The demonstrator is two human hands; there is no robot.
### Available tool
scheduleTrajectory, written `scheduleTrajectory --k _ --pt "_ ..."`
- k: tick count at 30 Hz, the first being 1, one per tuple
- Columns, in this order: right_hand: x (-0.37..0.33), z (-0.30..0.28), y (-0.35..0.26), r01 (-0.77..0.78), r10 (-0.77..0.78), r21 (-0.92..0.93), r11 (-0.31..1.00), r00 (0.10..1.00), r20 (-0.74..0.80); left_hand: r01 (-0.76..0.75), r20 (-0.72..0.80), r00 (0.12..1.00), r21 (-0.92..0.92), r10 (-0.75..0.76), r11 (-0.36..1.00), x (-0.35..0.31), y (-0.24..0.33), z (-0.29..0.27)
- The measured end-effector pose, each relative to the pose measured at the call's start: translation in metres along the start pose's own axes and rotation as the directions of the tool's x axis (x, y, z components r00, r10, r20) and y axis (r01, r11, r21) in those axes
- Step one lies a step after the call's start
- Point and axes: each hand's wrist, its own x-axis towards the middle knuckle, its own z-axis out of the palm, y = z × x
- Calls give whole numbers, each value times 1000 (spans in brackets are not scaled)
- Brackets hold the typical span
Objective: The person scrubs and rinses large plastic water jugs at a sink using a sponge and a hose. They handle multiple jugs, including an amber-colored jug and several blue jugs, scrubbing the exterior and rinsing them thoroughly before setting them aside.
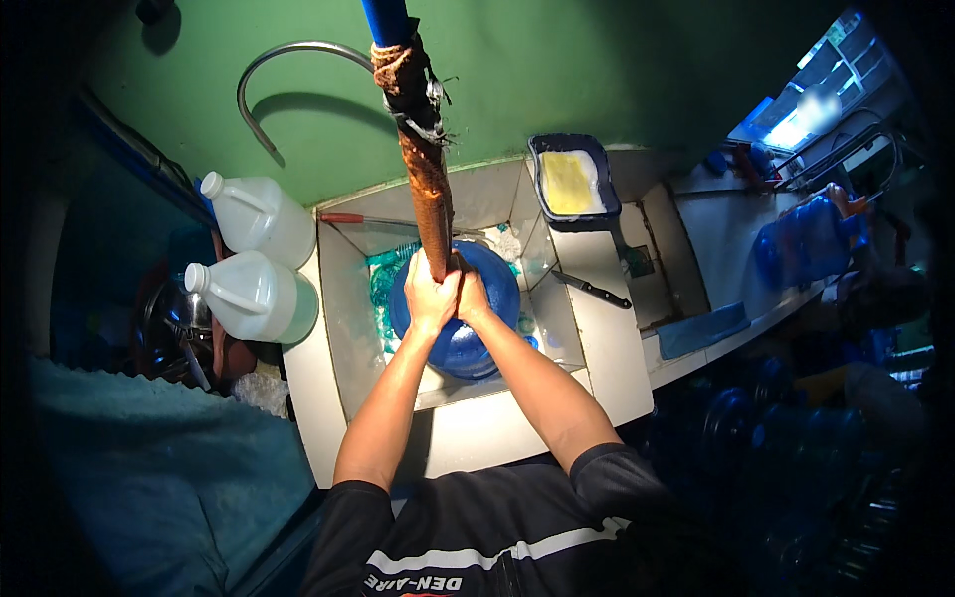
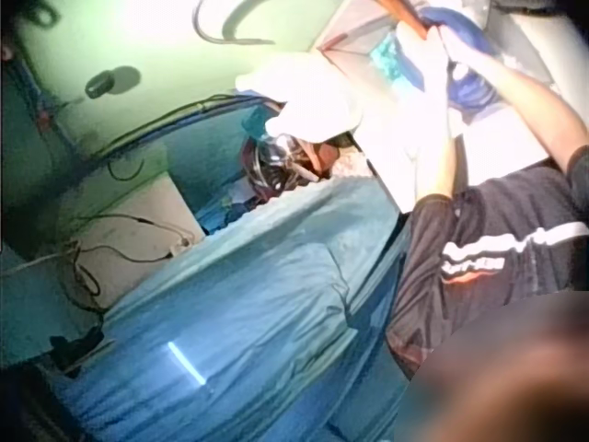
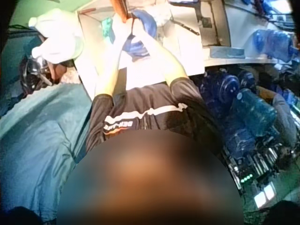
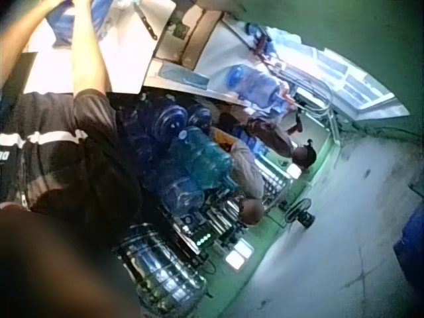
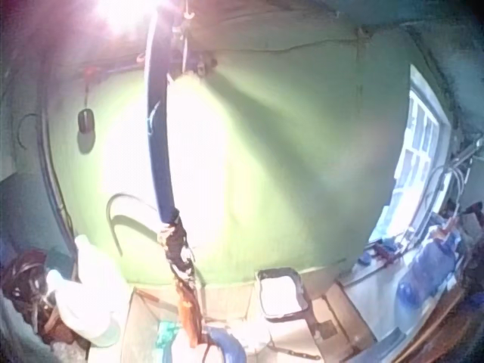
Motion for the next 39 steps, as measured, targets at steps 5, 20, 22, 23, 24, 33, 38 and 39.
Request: scheduleTrajectory --k 5,20,22,23,24,33,38,39 --pt "-3 1 5 -9 9 24 1000 1000 17 20 13 1000 12 -20 1000 -1 -2 0" --pt "-45 -18 21 -74 70 117 990 997 36 26 475 856 353 -203 935 65 6 -52" --pt "-39 -37 7 -2 -5 158 987 999 44 301 337 913 -177 -229 937 107 -8 -63" --pt "-34 -44 -4 63 -67 135 989 998 22 234 198 964 -333 -175 913 128 -20 -70" --pt "-19 -50 -15 -103 77 244 964 991 114 202 138 978 -404 -159 892 134 -36 -78" --pt "-48 -207 -145 368 -322 642 672 927 -194 647 252 759 -200 -600 735 -35 -90 -165" --pt "0 -278 -136 254 359 890 379 846 -394 849 515 518 -411 -683 333 -41 -10 -123" --pt "10 -272 -135 199 397 874 444 830 -391 751 538 652 -550 -534 364 -19 -4 -123"
